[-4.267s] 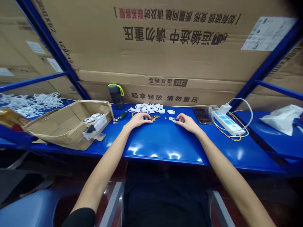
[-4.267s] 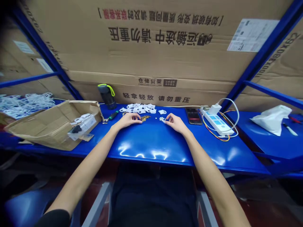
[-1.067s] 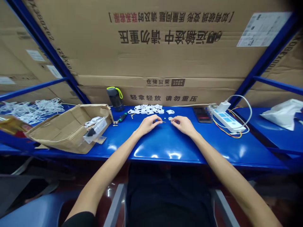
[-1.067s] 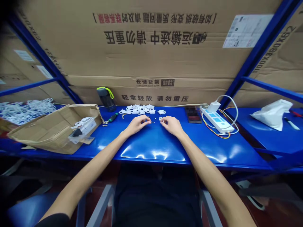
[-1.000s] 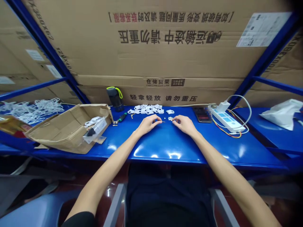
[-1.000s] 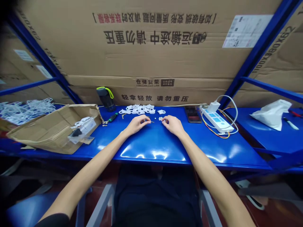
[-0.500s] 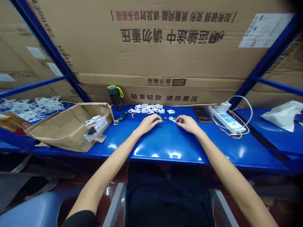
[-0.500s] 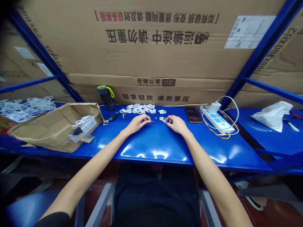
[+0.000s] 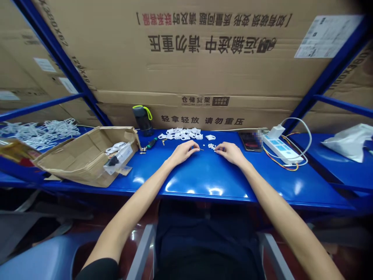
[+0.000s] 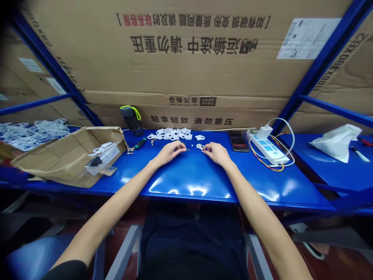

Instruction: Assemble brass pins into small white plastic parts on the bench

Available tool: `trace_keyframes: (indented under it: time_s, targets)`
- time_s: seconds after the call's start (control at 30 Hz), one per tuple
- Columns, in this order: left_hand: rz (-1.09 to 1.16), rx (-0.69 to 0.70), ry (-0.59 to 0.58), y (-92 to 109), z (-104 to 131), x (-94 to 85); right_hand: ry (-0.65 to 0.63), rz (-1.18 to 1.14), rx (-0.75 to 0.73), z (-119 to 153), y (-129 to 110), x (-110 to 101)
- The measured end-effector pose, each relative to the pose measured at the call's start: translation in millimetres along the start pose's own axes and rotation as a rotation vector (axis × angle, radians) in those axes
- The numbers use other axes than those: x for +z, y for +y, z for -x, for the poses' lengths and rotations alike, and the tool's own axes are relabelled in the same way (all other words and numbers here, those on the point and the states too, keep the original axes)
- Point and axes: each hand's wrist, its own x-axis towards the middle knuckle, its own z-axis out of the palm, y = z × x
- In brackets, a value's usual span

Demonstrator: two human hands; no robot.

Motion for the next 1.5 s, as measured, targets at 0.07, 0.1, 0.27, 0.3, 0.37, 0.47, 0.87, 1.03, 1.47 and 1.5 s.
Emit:
trace_keyframes:
  time_s: [0.07,0.1,0.27,0.3,0.37,0.47,0.87,1.03,1.47,1.5]
  targets:
    - [-0.006,0.004,-0.002,0.2,-0.1,0.0,0.001,0.0,-0.012,0.2,-0.2,-0.2]
    - [-0.008,0.006,-0.004,0.4,-0.2,-0.1,0.001,0.0,-0.019,0.3,-0.3,-0.3]
    - [-0.009,-0.006,-0.014,1.2,-0.2,0.2,-0.011,0.006,-0.043,0.7,-2.7,-0.8]
    - [-0.008,-0.007,-0.014,1.2,-0.1,0.3,-0.02,0.001,-0.046,0.8,-3.8,-0.9]
    - [-0.004,-0.004,-0.013,1.2,0.2,0.4,-0.042,-0.021,-0.05,0.7,-5.8,-1.4]
    - [0.007,0.005,-0.009,1.5,0.6,0.2,-0.076,-0.082,-0.057,0.2,-6.9,-3.9]
    - [0.008,0.001,-0.026,2.6,0.3,0.6,-0.155,-0.193,-0.117,0.8,-0.8,-7.5]
    - [0.008,0.003,-0.027,3.0,0.3,0.7,-0.124,-0.174,-0.161,-0.3,-2.5,-2.9]
    - [0.0,0.015,-0.031,3.8,0.6,0.7,-0.076,-0.167,-0.134,-1.6,-5.3,7.2]
    - [0.0,0.016,-0.033,3.8,0.7,0.8,-0.067,-0.169,-0.139,-1.7,-6.2,7.8]
